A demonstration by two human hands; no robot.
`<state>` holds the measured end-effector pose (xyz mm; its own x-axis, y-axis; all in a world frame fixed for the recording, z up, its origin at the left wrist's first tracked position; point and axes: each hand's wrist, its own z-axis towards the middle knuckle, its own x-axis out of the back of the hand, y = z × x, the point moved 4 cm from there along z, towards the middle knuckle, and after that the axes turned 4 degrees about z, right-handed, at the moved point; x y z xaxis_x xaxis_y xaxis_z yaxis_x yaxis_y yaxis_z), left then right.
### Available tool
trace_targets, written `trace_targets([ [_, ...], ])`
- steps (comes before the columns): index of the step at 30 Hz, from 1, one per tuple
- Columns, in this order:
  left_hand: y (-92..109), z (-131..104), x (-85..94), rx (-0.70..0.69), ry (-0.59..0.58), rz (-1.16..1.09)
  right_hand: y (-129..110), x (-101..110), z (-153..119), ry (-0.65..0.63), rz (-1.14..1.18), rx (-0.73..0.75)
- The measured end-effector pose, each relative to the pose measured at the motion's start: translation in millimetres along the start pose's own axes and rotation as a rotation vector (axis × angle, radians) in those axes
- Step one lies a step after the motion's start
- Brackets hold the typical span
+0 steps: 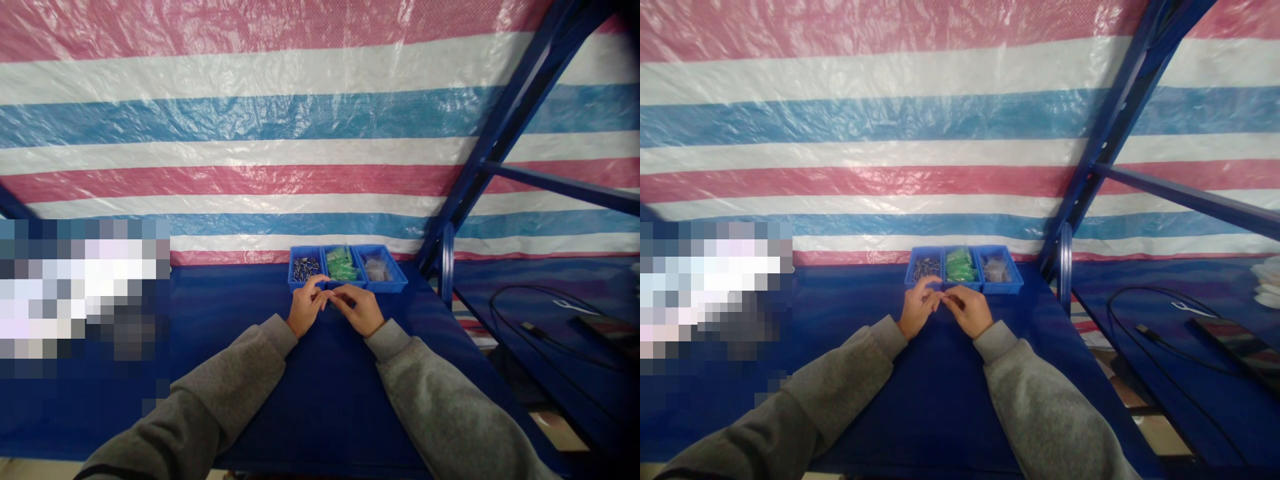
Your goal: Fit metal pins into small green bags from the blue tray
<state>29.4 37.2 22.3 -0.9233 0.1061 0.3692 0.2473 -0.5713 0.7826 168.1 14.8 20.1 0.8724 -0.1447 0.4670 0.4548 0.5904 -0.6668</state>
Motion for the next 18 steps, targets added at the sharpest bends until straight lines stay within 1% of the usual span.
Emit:
trace_targets([
  [2,-0.6,-0.2,-0.4,0.008,-0.015,-0.001,1.2,-0.1,0.3,-0.001,-0.013,-0.02],
  [4,-0.2,-0.1,0.3,0.008,-0.003,0.003,2.7,0.9,0.8,0.011,-0.03,-0.042],
  [9,5.0,1.3,4.7,-0.048,0.11,0.054,6.5,6.7,2.7,0.07,-0.063,-0.088],
  [11,5.7,1.6,4.8,-0.06,0.111,0.065,7.8,8.2,2.9,0.088,-0.066,-0.101],
  [14,3.2,1.8,4.3,-0.043,0.093,0.077,8.9,8.1,2.7,0.09,-0.059,-0.119],
  [18,-0.1,2.6,4.5,-0.03,0.108,0.11,7.7,6.3,2.5,0.087,-0.047,-0.119],
])
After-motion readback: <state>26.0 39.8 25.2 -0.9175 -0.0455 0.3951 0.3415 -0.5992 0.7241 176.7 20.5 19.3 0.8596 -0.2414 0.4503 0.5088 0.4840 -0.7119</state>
